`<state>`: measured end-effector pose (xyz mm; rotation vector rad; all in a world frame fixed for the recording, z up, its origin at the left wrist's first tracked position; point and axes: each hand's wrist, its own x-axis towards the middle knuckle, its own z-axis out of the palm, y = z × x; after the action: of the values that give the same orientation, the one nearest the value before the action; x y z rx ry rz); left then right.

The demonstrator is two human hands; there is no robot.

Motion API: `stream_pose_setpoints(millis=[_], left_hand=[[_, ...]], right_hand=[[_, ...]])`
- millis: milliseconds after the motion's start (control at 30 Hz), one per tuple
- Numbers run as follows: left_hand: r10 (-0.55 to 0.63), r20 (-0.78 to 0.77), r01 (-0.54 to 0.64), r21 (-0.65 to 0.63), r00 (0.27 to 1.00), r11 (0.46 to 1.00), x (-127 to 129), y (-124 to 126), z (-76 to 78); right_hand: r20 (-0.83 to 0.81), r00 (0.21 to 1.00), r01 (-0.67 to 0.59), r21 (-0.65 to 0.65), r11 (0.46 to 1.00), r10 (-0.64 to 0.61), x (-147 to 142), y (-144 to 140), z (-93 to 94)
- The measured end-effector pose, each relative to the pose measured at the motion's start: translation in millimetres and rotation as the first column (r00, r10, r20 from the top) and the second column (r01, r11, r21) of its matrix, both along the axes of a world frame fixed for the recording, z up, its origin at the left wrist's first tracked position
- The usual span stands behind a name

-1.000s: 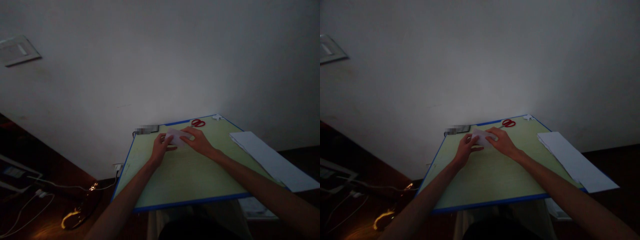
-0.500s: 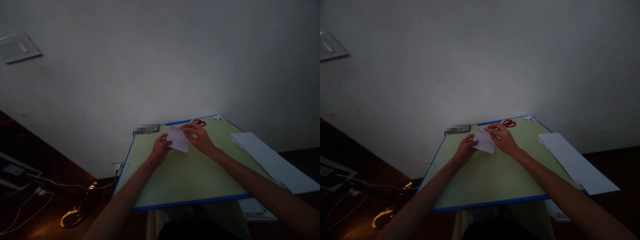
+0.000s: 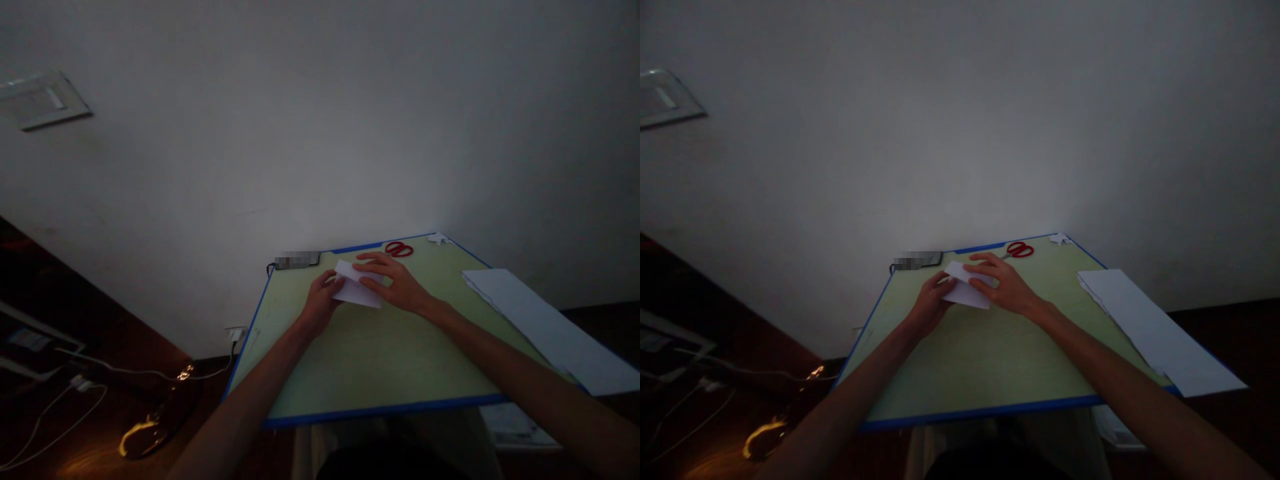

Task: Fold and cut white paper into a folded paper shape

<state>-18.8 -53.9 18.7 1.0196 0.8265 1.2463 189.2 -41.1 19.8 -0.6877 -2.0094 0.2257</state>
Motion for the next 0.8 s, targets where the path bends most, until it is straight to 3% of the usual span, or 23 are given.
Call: stream_pose_setpoints(millis=[300, 533, 800], left_hand=[[-0.050, -0.009, 0.050, 0.043, 0.999, 0.998, 2.2, -2.3, 5.7], [0.010, -0.186, 0.012, 0.120, 0.983, 0.993, -0.2, 0.1, -2.9], [0.002, -0.263, 0.057, 0.218, 0.965, 0.974, -0.6, -0.4, -5.9]], right_hand=[[0.036, 0.999, 0.033, 0.001, 0.999, -0.033, 1.7, 8.0, -7.1], [0.080, 0.994, 0.075, -0.041, 0.996, -0.071, -0.7, 3.1, -5.3], [0.117, 0.985, 0.132, -0.011, 0.991, -0.130, -4.7, -1.3, -2.3]])
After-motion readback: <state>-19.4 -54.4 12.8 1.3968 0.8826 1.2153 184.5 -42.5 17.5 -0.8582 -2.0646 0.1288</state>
